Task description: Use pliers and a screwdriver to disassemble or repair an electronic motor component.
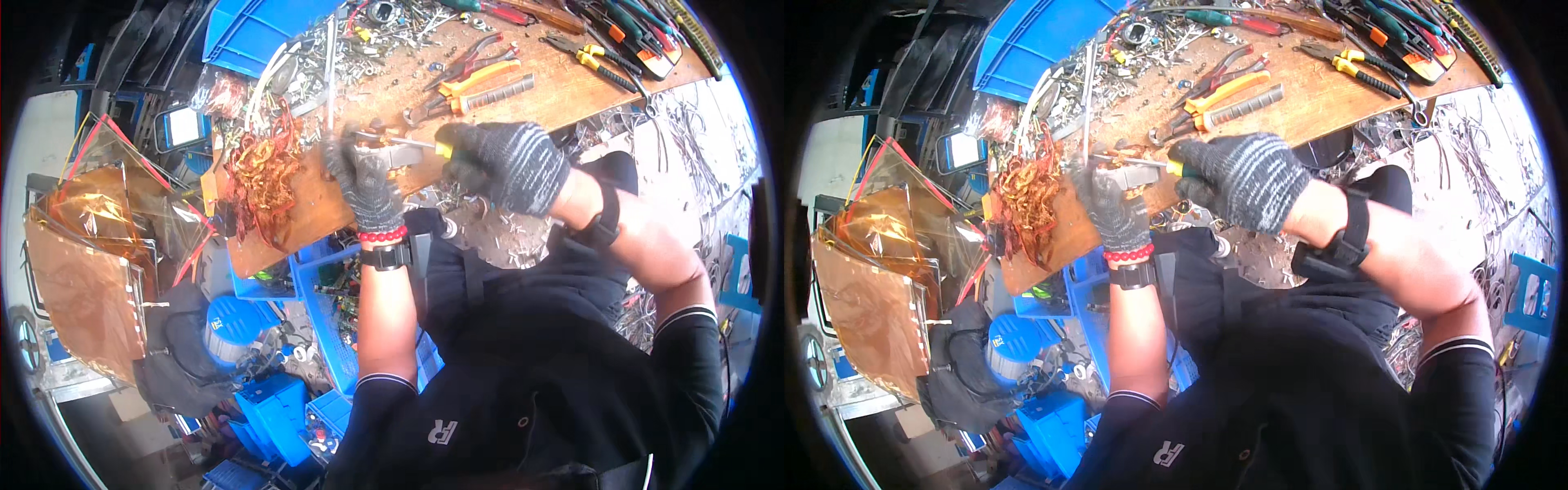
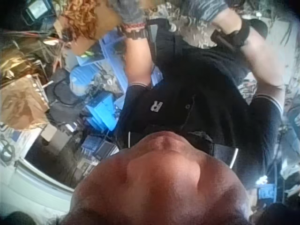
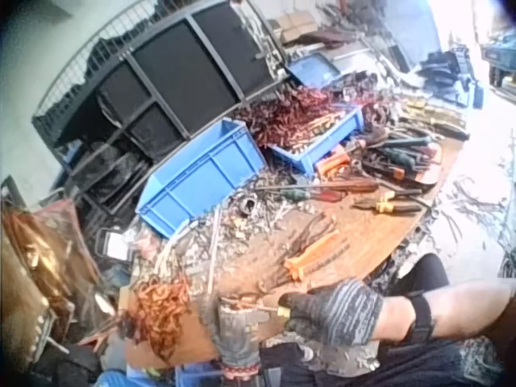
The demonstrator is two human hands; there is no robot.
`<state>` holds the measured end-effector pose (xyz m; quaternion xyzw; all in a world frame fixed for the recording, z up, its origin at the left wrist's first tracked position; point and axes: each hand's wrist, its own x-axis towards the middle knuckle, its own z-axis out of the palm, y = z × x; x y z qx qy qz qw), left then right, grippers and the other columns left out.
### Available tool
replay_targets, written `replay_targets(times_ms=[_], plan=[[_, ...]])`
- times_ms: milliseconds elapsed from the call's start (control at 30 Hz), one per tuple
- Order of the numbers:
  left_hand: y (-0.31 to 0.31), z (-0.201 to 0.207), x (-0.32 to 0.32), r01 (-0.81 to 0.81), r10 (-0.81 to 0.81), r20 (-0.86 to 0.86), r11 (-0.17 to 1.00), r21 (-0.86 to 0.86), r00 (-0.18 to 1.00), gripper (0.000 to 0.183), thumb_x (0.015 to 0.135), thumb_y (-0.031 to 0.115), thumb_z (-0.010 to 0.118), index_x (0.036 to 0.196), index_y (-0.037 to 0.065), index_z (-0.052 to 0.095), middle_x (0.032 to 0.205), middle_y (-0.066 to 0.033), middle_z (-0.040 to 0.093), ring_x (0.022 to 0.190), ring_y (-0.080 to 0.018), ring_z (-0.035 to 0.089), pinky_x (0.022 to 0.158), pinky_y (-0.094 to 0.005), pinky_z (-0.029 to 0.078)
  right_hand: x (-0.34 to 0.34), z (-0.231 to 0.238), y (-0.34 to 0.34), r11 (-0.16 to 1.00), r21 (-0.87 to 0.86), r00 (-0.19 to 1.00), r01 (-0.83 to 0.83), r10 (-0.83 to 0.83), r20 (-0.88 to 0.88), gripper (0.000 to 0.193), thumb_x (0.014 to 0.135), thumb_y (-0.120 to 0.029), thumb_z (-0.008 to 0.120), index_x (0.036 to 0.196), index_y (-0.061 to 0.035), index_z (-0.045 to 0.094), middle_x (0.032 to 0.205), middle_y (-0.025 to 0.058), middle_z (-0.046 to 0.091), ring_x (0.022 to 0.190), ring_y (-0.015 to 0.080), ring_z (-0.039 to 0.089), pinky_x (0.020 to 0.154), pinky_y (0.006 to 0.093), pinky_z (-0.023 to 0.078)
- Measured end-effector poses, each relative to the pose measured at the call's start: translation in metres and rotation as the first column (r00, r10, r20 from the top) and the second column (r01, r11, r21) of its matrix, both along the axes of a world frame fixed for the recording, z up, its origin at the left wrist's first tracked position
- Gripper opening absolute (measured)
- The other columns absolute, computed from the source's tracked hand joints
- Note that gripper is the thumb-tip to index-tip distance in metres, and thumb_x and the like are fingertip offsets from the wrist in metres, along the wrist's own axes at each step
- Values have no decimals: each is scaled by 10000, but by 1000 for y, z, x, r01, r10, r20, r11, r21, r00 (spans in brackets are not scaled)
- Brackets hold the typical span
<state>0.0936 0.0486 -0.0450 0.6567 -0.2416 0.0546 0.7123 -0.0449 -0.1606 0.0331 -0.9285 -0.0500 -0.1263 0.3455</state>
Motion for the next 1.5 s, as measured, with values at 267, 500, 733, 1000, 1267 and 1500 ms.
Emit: replay_targets(times_ms=[267, 500, 733, 1000, 1267, 1500], plan=[[0, 18, -42, -83, -579, -610, 685, -724, 540, 1059, 774, 823, 753, 1529, 116, 524, 1600, -163, 485, 1456, -410, 470, 1157, -629, 447, -19, -14, -2, 998, 47, 948, -35, 18, 318, 535, 957, -337, 741, 1435, -125, 630, 874, 161, 721, 773, 381, 719, 670, 475, 562], [-22, 36, -69, 253, -770, -345, 537, -805, 537, 908, 899, 753, 671, 1536, 121, 535, 1593, -205, 468, 1429, -411, 480, 1164, -604, 443, -39, -9, -13, 998, -39, 924, -57, 68, 377, 531, 942, -352, 766, 1415, -134, 661, 788, 129, 670, 690, 342, 689, 605, 461, 527], [-37, 46, -103, 282, -844, -135, 319, -905, 520, 740, 954, 581, 677, 1512, 115, 543, 1546, -181, 526, 1384, -400, 537, 1179, -623, 431, -51, -16, -12, 995, 47, 882, -90, 57, 467, 452, 886, -245, 826, 1278, -62, 696, 916, 153, 735, 753, 355, 712, 652, 451, 550], [-15, 62, -99, 262, -829, -179, 361, -895, 530, 568, 983, 347, 692, 1490, 126, 564, 1482, -148, 603, 1380, -361, 562, 1218, -614, 402, -75, -15, -4, 964, 228, 957, -137, 69, 283, 441, 909, -214, 796, 1270, -2, 656, 963, 207, 725, 824, 424, 715, 700, 484, 556], [18, 50, -84, 422, -697, -364, 685, -594, 617, 596, 1020, 430, 600, 1471, 47, 523, 1432, -191, 614, 1251, -370, 626, 1057, -545, 525, -90, 6, -14, 936, 294, 980, -195, 200, 12, 401, 969, -305, 749, 1208, 8, 670, 904, 255, 716, 843, 451, 717, 707, 506, 562], [29, 51, -79, 522, -478, -226, 825, 218, 849, 568, 1074, 413, 520, 1451, -12, 502, 1404, -220, 619, 1173, -372, 670, 943, -506, 618, -101, 33, -27, 968, 128, 945, -216, 240, -222, 443, 1003, -402, 679, 1167, 9, 669, 892, 295, 710, 853, 487, 707, 758, 553, 566]])
